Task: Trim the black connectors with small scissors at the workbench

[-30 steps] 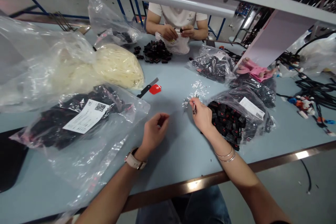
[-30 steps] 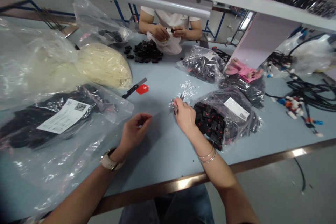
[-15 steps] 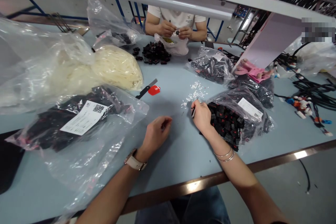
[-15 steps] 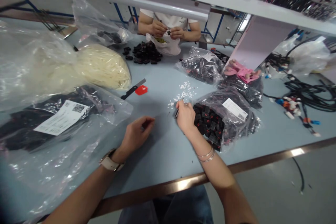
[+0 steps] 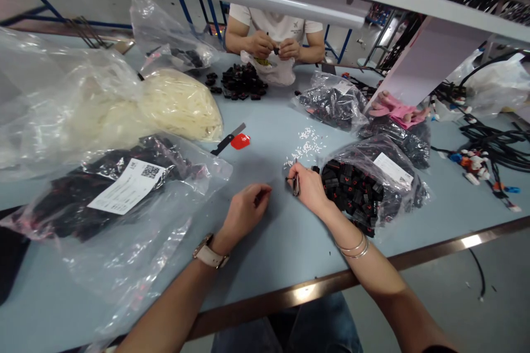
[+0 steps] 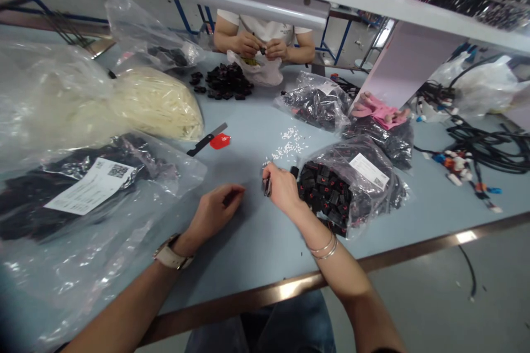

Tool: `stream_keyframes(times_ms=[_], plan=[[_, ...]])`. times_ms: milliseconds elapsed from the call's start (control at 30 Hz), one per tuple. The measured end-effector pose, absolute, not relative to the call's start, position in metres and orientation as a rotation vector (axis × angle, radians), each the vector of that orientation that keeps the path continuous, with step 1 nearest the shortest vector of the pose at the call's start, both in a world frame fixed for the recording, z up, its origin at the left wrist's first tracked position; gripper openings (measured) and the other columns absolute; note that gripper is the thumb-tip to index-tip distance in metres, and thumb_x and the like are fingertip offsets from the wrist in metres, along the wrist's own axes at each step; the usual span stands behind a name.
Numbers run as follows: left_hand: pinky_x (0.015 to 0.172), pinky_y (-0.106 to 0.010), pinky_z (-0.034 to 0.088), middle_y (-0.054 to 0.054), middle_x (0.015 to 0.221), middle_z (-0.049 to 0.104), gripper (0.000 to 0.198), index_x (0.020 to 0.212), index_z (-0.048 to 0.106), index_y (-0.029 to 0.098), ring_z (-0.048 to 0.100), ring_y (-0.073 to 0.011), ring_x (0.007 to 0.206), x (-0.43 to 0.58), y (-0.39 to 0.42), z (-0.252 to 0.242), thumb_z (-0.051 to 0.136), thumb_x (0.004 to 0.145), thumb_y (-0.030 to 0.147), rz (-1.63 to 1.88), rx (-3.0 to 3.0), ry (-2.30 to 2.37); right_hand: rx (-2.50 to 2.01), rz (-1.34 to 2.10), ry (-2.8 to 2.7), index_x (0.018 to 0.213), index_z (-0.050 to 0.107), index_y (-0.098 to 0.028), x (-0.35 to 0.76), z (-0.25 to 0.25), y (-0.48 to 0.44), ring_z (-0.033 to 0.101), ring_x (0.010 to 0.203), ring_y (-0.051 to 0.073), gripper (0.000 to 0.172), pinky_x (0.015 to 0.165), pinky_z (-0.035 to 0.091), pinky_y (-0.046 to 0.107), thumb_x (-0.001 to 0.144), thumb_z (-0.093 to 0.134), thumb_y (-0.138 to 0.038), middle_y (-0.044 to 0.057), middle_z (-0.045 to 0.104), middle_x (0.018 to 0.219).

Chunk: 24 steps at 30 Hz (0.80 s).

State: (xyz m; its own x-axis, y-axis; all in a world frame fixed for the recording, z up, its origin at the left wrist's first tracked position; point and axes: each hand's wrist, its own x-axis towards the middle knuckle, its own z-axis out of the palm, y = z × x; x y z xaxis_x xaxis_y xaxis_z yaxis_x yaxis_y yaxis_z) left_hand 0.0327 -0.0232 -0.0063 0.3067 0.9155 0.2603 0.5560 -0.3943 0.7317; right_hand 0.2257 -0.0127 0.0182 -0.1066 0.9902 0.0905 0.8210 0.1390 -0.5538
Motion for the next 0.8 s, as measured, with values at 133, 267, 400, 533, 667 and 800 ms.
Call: stream_keyframes(times_ms=[133,267,400,533,667,800], plan=[[0.062,-0.027,0.049,-0.004,0.078,0.068,0.019,0.088,0.065,0.017,0.061,-0.0154,0.065,0.031,-0.021,-0.007,0.047,0.084,0.025,0.894,2.058,1.327,-1.680,0.613,-1.798,0.084,0.052,-0.022,0.230,0.020,-0.011,0.057,0.062,0.013,0.007,0.064,0.040,0.023,0.078,0.056,-0.019,-0.002,0.065,0.074],[0.065,-0.028,0.051,-0.004,0.079,0.066,0.018,0.092,0.064,0.016,0.061,-0.0157,0.066,0.030,-0.020,-0.010,0.051,0.085,0.026,0.848,2.101,1.327,-1.846,0.569,-1.750,0.080,0.051,-0.022,0.227,0.022,-0.012,0.057,0.061,0.015,0.010,0.063,0.039,0.024,0.076,0.060,-0.023,-0.003,0.059,0.064],[0.069,-0.032,0.053,-0.007,0.093,0.067,0.024,0.102,0.063,0.016,0.064,-0.0186,0.074,0.030,-0.021,-0.013,0.061,0.084,0.031,0.753,2.226,1.273,-1.743,0.725,-1.801,0.081,0.051,-0.022,0.213,0.018,-0.019,0.056,0.056,0.013,0.006,0.059,0.039,0.023,0.080,0.056,-0.024,-0.004,0.059,0.063],[0.082,-0.038,0.052,-0.010,0.104,0.067,0.033,0.106,0.063,0.018,0.063,-0.0255,0.095,0.032,-0.023,-0.013,0.066,0.082,0.040,0.718,2.386,1.176,-1.747,0.605,-1.775,0.085,0.053,-0.022,0.210,0.019,-0.018,0.060,0.063,0.013,0.005,0.064,0.041,0.022,0.081,0.052,-0.019,-0.002,0.064,0.071],[0.087,-0.043,0.051,-0.012,0.110,0.065,0.046,0.119,0.060,0.018,0.061,-0.0274,0.099,0.035,-0.025,-0.010,0.069,0.080,0.042,0.658,2.466,1.084,-1.964,0.384,-1.903,0.094,0.057,-0.020,0.217,0.021,-0.009,0.059,0.069,0.016,0.021,0.066,0.037,0.023,0.076,0.052,-0.010,0.000,0.064,0.074],[0.084,-0.046,0.050,-0.011,0.106,0.064,0.035,0.117,0.063,0.021,0.059,-0.0283,0.096,0.038,-0.026,-0.009,0.067,0.083,0.032,0.540,2.523,1.108,-2.010,0.301,-2.038,0.097,0.059,-0.021,0.216,0.014,-0.003,0.058,0.074,0.016,0.023,0.065,0.035,0.023,0.082,0.046,-0.009,0.002,0.065,0.080]])
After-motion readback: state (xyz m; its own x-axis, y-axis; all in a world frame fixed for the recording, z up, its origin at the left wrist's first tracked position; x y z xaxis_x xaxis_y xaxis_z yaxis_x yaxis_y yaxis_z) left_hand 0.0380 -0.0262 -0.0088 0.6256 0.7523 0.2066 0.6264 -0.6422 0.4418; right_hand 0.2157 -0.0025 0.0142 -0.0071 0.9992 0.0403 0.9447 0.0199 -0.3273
